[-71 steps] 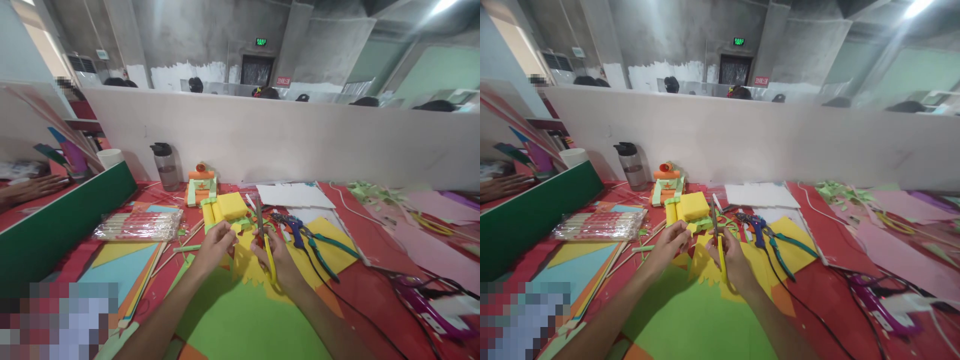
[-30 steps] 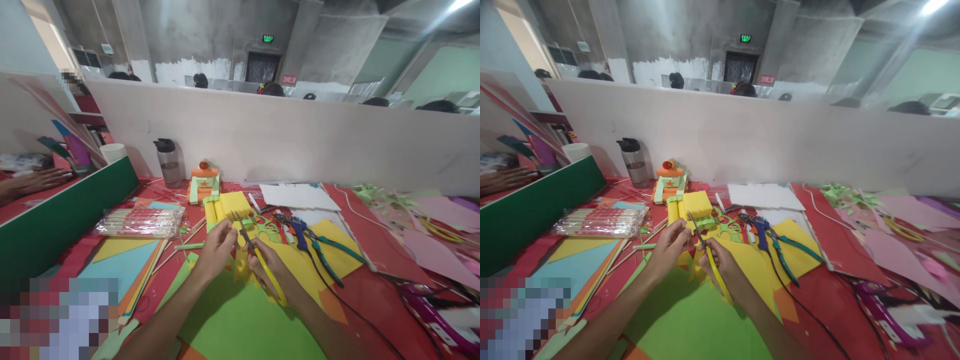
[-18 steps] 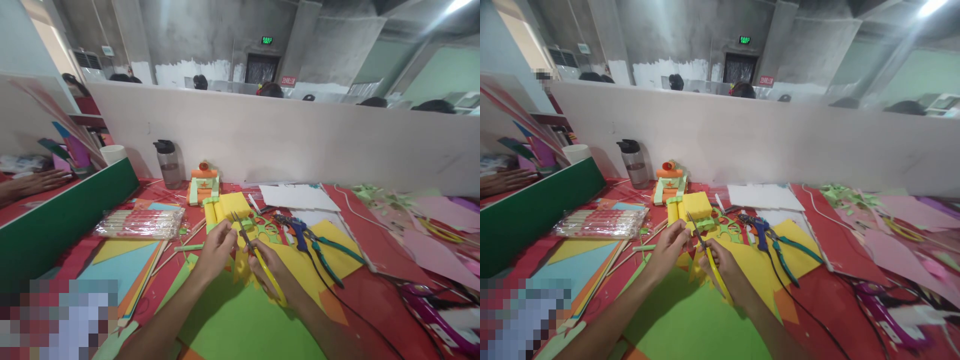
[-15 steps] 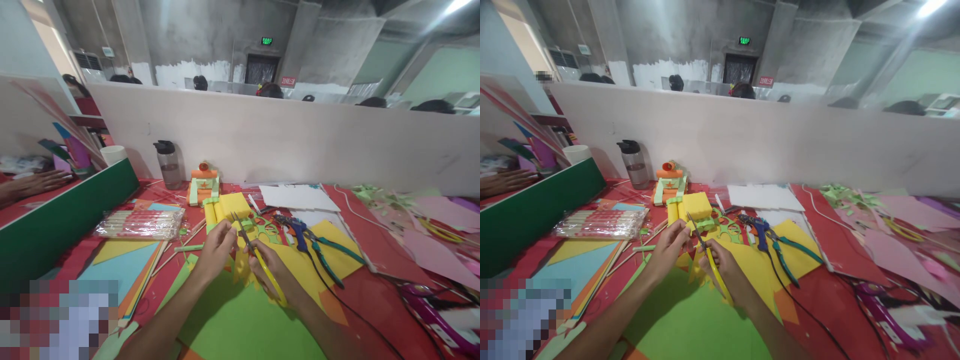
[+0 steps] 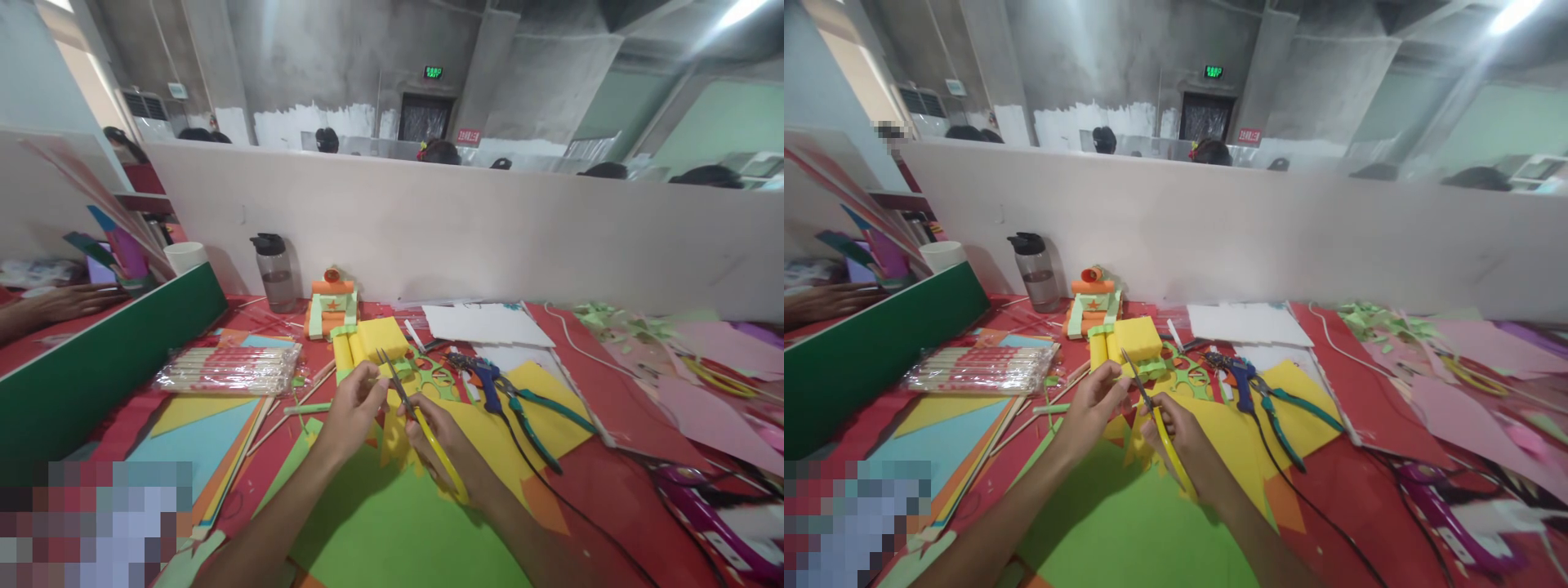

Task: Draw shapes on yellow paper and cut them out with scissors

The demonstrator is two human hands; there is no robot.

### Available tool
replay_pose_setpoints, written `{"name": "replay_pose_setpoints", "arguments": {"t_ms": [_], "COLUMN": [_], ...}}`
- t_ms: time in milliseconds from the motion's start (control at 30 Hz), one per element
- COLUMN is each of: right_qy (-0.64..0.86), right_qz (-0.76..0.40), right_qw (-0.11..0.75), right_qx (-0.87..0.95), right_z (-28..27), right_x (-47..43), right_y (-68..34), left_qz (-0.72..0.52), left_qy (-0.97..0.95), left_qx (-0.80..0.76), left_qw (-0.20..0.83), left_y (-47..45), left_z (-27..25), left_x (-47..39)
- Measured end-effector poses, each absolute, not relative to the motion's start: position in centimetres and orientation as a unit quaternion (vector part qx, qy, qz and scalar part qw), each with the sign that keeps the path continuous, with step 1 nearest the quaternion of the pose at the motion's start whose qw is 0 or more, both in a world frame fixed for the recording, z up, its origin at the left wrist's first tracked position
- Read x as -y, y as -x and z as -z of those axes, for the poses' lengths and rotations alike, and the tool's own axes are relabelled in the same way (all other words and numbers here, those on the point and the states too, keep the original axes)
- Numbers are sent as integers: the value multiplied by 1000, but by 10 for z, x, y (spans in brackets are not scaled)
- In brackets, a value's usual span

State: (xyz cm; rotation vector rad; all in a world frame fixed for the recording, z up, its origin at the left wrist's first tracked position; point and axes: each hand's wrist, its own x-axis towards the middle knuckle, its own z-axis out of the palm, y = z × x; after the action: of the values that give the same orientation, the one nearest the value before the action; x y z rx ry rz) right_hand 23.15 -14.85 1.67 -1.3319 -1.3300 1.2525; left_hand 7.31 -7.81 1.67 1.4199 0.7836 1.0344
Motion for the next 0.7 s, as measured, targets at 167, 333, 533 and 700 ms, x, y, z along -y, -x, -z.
{"name": "replay_pose_setpoints", "arguments": {"t_ms": [167,333,533,700], "right_qy": [528,538,520,511], "right_qz": [-520,-528,-523,-525], "right_qw": [419,405,411,409], "right_qx": [524,518,536,544], "right_z": [-22,-27,-26,-25], "right_x": [150,151,151,150], "right_y": [-231,-230,-231,-232], "left_qz": [-449,-461,-468,-466], "left_qy": [-591,-599,-604,-599], "left_qx": [-330,-326,-328,-330], "left_qw": [583,567,555,562], "left_y": [-74,-74,-75,-75], "left_z": [-16,-16,-12,-13], "left_x": [78,76,73,73]}}
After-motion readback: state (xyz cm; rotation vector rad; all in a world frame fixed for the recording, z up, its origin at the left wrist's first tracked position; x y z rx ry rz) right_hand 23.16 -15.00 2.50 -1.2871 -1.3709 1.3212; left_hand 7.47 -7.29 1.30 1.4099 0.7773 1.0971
